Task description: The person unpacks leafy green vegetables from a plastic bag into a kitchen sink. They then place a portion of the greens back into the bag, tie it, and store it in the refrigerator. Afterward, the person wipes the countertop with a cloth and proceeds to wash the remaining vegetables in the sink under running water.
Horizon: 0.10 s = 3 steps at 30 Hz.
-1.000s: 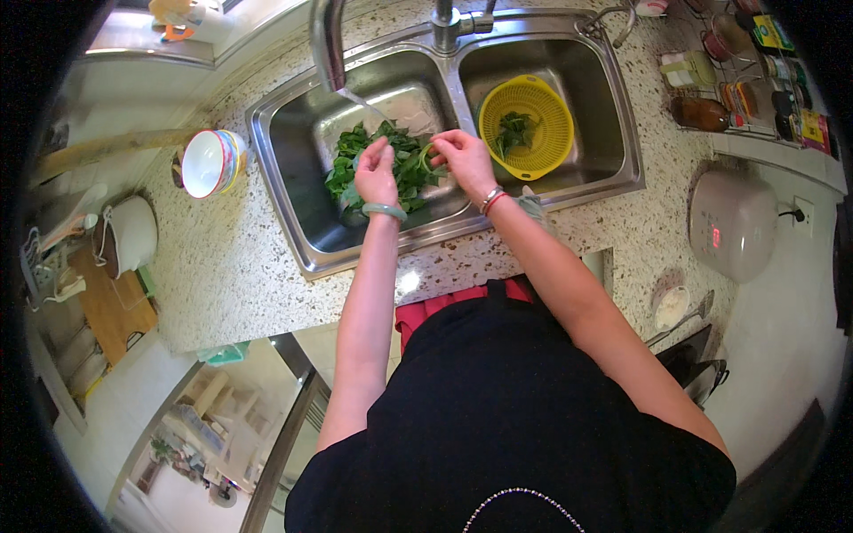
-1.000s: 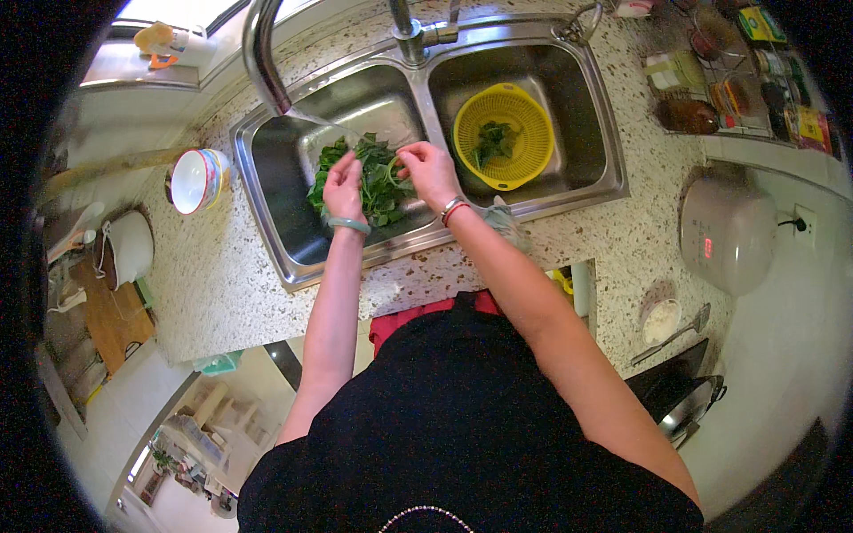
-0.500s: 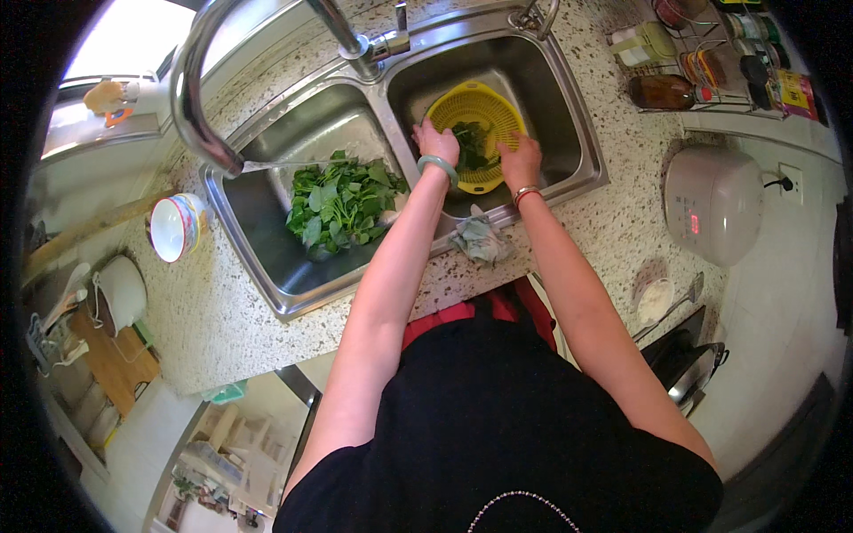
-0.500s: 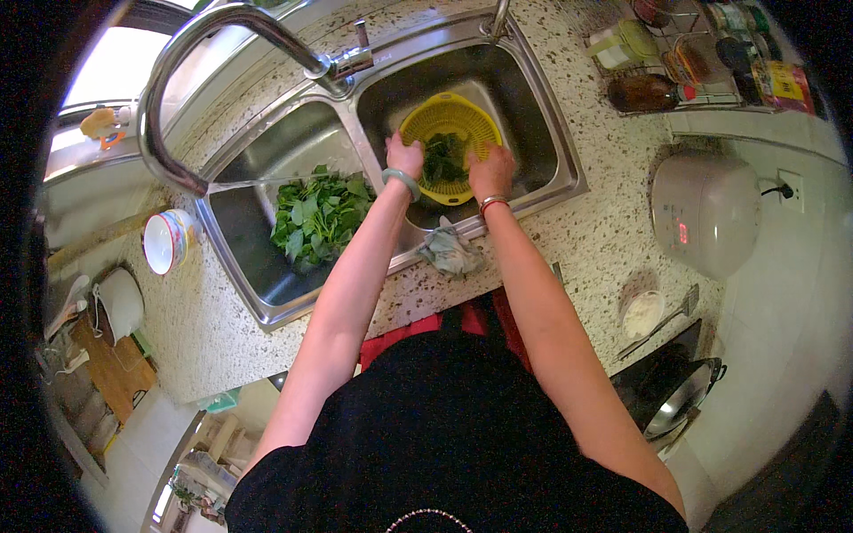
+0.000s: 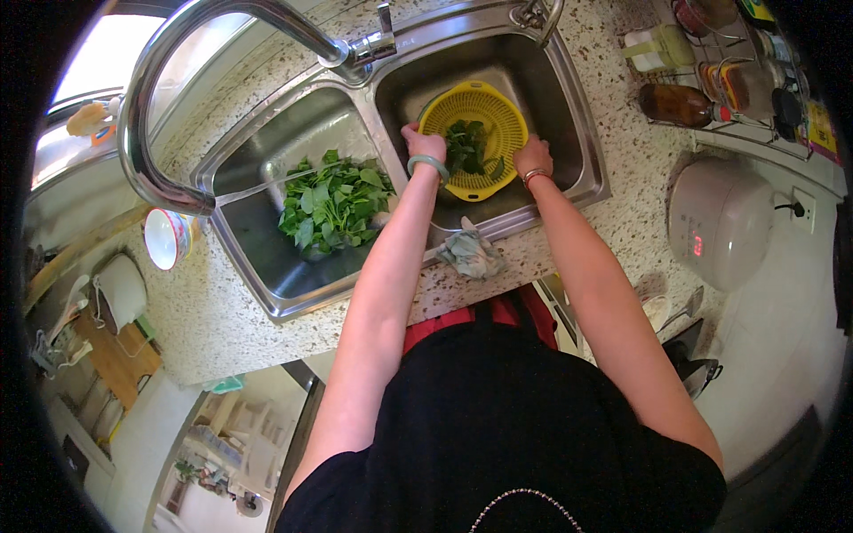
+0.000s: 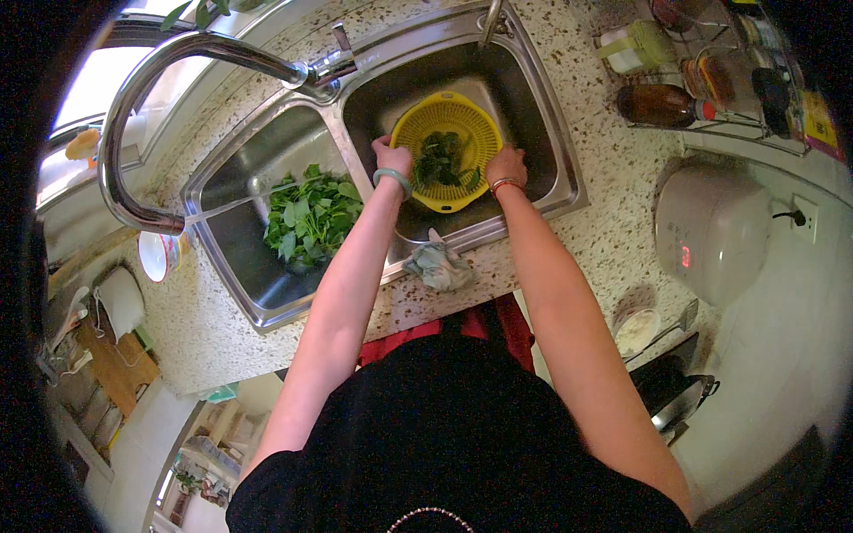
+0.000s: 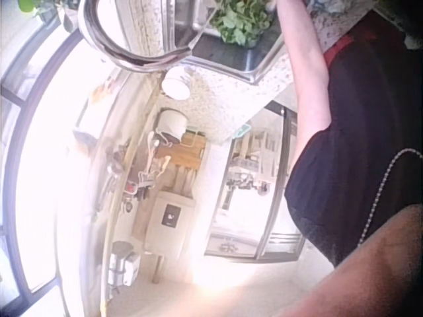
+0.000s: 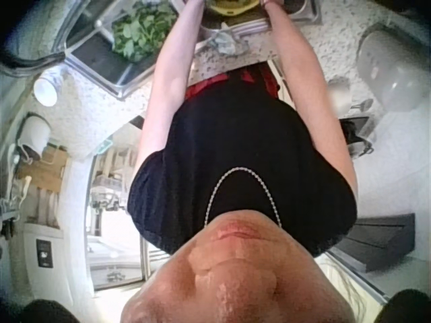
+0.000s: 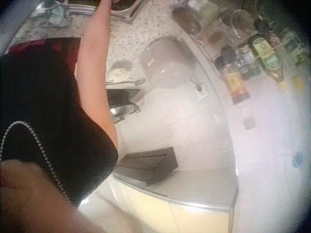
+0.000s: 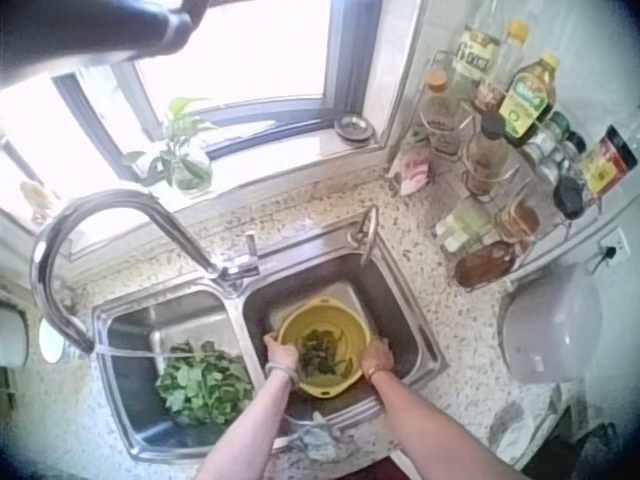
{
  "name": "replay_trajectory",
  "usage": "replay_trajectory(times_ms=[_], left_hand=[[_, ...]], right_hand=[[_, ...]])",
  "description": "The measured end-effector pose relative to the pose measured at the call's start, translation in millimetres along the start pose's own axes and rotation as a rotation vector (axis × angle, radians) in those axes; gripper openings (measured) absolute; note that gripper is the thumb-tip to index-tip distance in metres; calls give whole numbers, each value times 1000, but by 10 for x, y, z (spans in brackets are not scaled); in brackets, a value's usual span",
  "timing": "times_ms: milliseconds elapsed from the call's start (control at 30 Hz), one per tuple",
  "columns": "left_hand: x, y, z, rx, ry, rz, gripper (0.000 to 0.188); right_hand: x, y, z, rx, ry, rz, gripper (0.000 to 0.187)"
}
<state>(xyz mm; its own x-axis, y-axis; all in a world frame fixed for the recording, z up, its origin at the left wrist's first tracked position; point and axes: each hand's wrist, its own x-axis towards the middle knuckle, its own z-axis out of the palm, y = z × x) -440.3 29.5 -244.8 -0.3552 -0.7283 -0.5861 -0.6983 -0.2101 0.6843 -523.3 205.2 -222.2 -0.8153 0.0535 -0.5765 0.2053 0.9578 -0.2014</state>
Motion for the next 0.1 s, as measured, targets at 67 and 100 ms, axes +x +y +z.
replay_trajectory(times_ms=[67, 100], left_hand=[[-1, 51, 1, 65, -7, -30, 41], [15, 52, -5, 97, -10, -43, 39]], right_hand=[[42, 10, -30, 149, -74, 66, 26], [46, 2, -43, 148, -73, 64, 26]])
